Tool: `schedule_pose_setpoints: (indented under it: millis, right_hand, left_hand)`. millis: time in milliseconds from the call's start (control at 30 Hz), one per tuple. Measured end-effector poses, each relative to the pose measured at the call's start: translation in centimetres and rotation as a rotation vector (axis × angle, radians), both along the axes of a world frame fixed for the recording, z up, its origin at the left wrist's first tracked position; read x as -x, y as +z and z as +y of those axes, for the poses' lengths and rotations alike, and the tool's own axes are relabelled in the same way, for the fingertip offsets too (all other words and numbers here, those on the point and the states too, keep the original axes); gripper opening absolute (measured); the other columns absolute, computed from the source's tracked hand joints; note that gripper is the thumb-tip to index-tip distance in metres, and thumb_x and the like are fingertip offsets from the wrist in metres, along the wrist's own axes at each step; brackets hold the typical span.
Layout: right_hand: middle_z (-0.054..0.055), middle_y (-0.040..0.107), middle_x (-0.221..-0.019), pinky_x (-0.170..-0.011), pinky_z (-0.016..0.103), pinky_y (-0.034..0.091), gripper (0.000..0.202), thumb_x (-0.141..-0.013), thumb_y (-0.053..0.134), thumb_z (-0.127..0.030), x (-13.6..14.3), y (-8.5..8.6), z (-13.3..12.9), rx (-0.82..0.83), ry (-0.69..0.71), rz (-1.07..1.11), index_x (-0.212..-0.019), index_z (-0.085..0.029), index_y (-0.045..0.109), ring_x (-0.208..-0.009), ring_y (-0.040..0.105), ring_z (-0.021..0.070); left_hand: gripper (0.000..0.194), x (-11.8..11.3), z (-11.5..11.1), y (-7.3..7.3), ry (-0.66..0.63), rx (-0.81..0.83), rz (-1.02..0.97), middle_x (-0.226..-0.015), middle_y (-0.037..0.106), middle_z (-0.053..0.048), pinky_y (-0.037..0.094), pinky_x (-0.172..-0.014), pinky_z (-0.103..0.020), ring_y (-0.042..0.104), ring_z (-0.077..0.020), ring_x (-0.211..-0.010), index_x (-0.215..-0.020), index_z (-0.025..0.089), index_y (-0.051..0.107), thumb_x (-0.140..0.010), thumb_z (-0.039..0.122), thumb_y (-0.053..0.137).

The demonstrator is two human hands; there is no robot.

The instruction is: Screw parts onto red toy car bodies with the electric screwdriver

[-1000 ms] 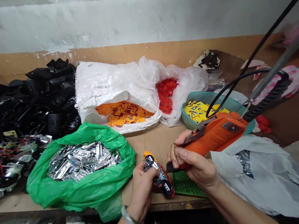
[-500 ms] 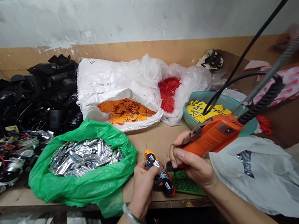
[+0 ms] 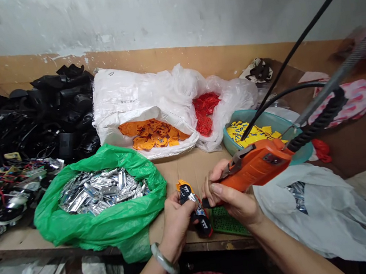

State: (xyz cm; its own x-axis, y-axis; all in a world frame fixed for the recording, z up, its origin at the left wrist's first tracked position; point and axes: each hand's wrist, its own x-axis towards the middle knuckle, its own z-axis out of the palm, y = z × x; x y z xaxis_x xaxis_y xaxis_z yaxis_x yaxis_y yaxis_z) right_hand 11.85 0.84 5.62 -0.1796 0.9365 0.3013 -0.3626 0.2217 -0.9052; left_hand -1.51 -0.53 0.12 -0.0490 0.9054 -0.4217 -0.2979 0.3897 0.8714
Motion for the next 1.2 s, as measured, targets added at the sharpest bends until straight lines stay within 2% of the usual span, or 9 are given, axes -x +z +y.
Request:
schedule_pose_setpoints:
  millis: [200,333,467,567,700,833,967,1033,1200]
  right_hand:
    - [-0.008,0.052,-0.059,-0.051,0.028,0.046,0.018,-0.086,0.071,-0.032,0.2,-0.1,-0.3,0.006,0.048,-0.023,-0.089,-0.024,0.055,-0.048,0.054,0.0123]
    - [-0.009,0.049,-0.053,-0.054,0.030,0.048,0.017,-0.085,0.070,-0.031,0.2,0.4,-0.2,0.015,0.013,0.067,-0.094,-0.024,0.057,-0.046,0.052,0.0126]
    - [-0.009,0.052,-0.052,-0.057,0.031,0.051,0.019,-0.081,0.072,-0.030,-1.0,1.2,0.6,-0.017,-0.211,0.139,-0.095,-0.023,0.060,-0.045,0.052,0.0120]
    - [-0.006,0.060,-0.060,-0.060,0.031,0.054,0.027,-0.078,0.077,-0.028,-2.6,1.1,1.6,0.030,-0.441,-0.016,-0.098,-0.021,0.062,-0.049,0.059,0.0133]
    - [0.005,0.070,-0.099,-0.087,0.040,0.055,0.043,-0.078,0.078,-0.032,-4.1,0.4,1.7,0.025,-0.633,-0.257,-0.117,-0.021,0.062,-0.089,0.069,0.0220]
    - [0.012,0.054,-0.142,-0.114,0.046,0.040,0.059,-0.086,0.070,-0.035,-3.2,-1.8,-1.7,-0.070,-0.892,-0.291,-0.141,-0.027,0.049,-0.133,0.052,0.0266]
    - [0.014,0.061,-0.141,-0.095,0.042,0.057,0.053,-0.088,0.066,-0.049,-1.4,-6.4,-5.0,0.343,-0.364,-0.336,-0.135,-0.026,0.060,-0.121,0.064,0.0309]
    - [0.013,0.068,-0.133,-0.093,0.041,0.059,0.051,-0.085,0.067,-0.056,-0.7,-8.1,-5.5,0.487,-0.225,-0.266,-0.125,-0.025,0.068,-0.119,0.066,0.0322]
    - [0.013,0.077,-0.113,-0.081,0.039,0.064,0.046,-0.076,0.077,-0.051,0.6,-7.4,-4.4,0.452,-0.042,-0.307,-0.115,-0.026,0.075,-0.096,0.075,0.0325]
  left_hand:
    - [0.016,0.1,-0.2,-0.1,-0.021,-0.029,0.046,-0.061,0.060,0.003,0.040,-0.040,-0.018,0.051,-0.0104,-0.050,-0.075,0.016,0.063,-0.062,0.018,0.071]
    - [0.021,0.7,-0.1,-0.6,-0.063,-0.050,-0.092,-0.067,0.064,0.000,0.040,-0.042,-0.018,0.051,-0.0094,-0.052,-0.081,0.014,0.067,-0.062,0.019,0.075]
    - [0.037,2.3,-0.1,-1.3,-0.122,-0.038,-0.318,-0.077,0.069,-0.002,0.047,-0.048,-0.021,0.057,-0.0111,-0.057,-0.094,0.014,0.068,-0.062,0.023,0.086]
    - [0.046,3.6,-0.3,-1.6,-0.164,-0.020,-0.496,-0.083,0.070,-0.002,0.052,-0.059,-0.023,0.062,-0.0119,-0.064,-0.105,0.016,0.069,-0.063,0.023,0.089]
    - [0.045,4.4,-0.9,-1.8,-0.212,-0.022,-0.644,-0.091,0.073,-0.003,0.055,-0.072,-0.027,0.066,-0.0126,-0.073,-0.114,0.019,0.069,-0.071,0.020,0.085]
    - [0.044,4.4,-1.6,-2.1,-0.186,-0.021,-0.718,-0.096,0.074,-0.005,0.055,-0.082,-0.031,0.068,-0.0164,-0.083,-0.114,0.019,0.069,-0.073,0.018,0.084]
    - [0.043,3.7,-2.0,-2.0,-0.217,-0.038,-0.812,-0.094,0.073,-0.006,0.054,-0.077,-0.030,0.069,-0.0176,-0.081,-0.114,0.020,0.070,-0.073,0.019,0.083]
    - [0.045,3.5,-2.0,-1.7,-0.225,-0.048,-0.828,-0.100,0.073,-0.008,0.053,-0.076,-0.029,0.069,-0.0183,-0.084,-0.118,0.019,0.069,-0.075,0.018,0.080]
    - [0.044,3.8,-2.9,-1.5,-0.103,-0.111,-0.707,-0.100,0.073,-0.011,0.051,-0.078,-0.033,0.069,-0.0247,-0.088,-0.111,0.017,0.070,-0.073,0.036,0.082]
